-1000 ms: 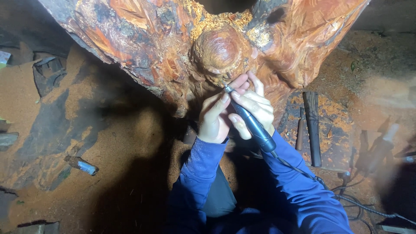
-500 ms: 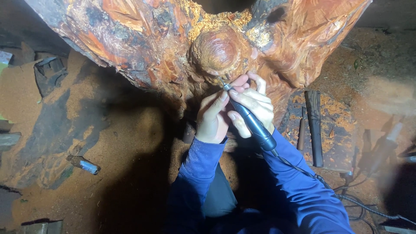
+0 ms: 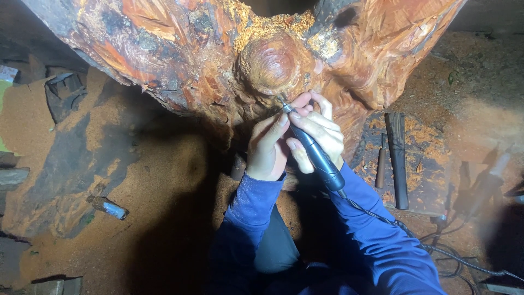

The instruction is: Carving intricate details into a large wooden sculpture using a handheld rotary tool

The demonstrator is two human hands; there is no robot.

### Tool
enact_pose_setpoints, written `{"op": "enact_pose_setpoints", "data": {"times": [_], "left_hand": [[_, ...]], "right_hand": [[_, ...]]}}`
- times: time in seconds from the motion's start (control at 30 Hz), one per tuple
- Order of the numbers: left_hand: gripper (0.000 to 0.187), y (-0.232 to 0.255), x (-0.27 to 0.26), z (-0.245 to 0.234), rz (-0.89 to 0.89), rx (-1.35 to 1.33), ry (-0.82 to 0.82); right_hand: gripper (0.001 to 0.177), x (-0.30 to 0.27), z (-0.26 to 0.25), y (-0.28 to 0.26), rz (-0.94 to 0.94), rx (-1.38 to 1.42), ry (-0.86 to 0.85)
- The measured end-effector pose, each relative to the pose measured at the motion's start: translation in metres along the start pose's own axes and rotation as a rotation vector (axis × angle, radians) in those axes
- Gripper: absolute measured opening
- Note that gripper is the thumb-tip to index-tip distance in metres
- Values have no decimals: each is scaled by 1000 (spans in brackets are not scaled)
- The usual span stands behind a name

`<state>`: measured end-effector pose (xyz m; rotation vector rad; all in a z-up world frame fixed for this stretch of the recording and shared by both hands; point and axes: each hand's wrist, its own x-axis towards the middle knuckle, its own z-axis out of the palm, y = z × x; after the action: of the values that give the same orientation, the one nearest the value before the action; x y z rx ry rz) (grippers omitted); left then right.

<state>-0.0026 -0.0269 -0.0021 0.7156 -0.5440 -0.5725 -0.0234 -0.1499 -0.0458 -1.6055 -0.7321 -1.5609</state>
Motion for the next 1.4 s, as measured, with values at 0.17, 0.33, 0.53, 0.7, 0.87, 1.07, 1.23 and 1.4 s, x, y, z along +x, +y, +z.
{"op": "enact_pose_setpoints", "data": {"times": [0.17,0.33,0.53,0.7,0.87,1.07,1.23,1.4], "left_hand": [[34,3,0,6,0,-28,24],[31,6,-1,12,19,-24,60],[34,6,-5,13,50,-60,45],[36,-14,-20,-10,58,-18,33],[35,-28,-38,-21,78,32,58],[39,-43,-38,-35,233,169,44],[49,-56,-37,-36,214,116,18],[51,-53,-19,-45,292,146,-72]], "right_hand": [[38,-1,3,-1,-3,-15,25],[37,0,4,-2,-14,-24,33],[38,1,2,-9,-17,-58,12],[43,-37,-23,-22,-50,-256,-226],[47,-44,-45,-69,390,162,-397],[67,-76,-30,-89,853,773,-150],[62,-82,-19,-80,647,49,-156],[62,-83,-21,-58,561,16,-130]]}}
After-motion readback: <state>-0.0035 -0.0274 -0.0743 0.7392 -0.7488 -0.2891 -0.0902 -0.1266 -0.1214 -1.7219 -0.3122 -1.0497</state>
